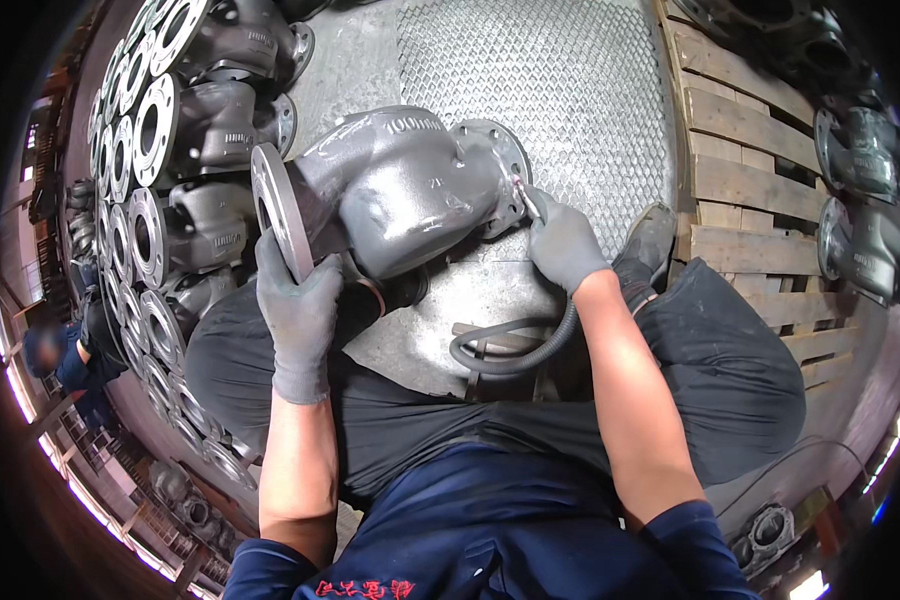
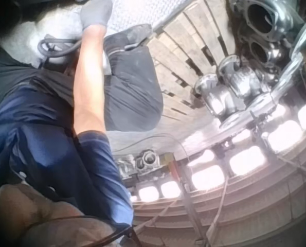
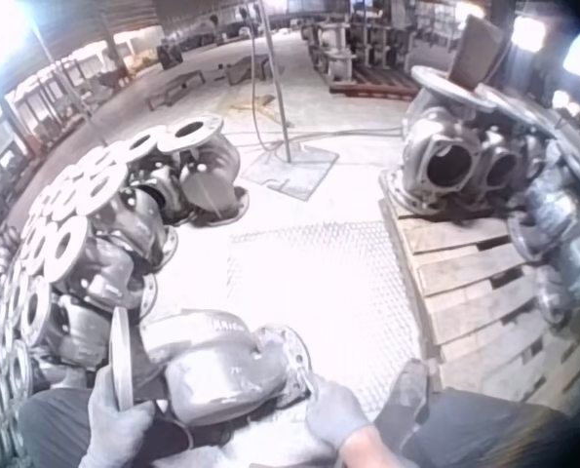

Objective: The person polishes the edges and surfaces of a metal casting using a handheld pneumatic grinder.

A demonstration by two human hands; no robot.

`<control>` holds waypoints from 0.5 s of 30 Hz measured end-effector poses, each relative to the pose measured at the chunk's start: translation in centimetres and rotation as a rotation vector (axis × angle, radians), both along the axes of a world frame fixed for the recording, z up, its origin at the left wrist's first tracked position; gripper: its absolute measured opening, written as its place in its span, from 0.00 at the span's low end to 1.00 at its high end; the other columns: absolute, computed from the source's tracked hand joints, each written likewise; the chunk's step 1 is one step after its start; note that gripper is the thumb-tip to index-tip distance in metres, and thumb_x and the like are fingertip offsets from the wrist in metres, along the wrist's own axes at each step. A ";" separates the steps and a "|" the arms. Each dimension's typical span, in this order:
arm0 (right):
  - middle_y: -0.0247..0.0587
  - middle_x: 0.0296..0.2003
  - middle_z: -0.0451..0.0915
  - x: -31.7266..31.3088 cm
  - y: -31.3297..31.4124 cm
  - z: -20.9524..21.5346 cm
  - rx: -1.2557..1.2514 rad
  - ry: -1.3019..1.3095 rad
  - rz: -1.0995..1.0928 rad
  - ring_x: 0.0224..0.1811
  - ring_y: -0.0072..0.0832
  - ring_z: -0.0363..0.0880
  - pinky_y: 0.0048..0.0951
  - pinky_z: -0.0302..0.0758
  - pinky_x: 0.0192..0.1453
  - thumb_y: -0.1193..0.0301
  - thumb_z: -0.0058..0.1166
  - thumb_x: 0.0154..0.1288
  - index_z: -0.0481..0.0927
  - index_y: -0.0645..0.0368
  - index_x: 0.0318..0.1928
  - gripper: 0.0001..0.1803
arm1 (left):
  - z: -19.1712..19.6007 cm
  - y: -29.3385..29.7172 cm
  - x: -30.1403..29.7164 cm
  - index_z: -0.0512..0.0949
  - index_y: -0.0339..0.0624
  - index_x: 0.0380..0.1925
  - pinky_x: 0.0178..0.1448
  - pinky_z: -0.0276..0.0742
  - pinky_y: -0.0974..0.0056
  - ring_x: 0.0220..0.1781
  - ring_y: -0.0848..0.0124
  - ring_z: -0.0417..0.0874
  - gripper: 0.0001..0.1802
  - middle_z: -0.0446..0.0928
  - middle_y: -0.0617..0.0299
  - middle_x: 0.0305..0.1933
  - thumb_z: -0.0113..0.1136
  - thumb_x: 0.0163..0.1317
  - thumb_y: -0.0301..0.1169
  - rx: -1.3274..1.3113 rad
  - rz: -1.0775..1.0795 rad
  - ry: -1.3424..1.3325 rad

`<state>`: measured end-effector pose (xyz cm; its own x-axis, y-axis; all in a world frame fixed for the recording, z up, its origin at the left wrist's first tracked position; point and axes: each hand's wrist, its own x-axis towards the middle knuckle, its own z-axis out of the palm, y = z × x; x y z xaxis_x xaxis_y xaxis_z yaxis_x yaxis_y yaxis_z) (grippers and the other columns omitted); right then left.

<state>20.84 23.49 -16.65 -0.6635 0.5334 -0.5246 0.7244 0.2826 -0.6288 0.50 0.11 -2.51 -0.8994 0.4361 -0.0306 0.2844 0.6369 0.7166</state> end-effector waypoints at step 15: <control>0.63 0.59 0.84 1.0 -1.3 2.4 -0.094 -0.078 -0.052 0.61 0.60 0.83 0.50 0.78 0.68 0.74 0.48 0.73 0.76 0.52 0.74 0.30 | 0.3 0.9 -0.6 0.76 0.31 0.58 0.55 0.79 0.62 0.46 0.68 0.81 0.27 0.81 0.54 0.46 0.67 0.57 0.23 0.058 0.001 -0.021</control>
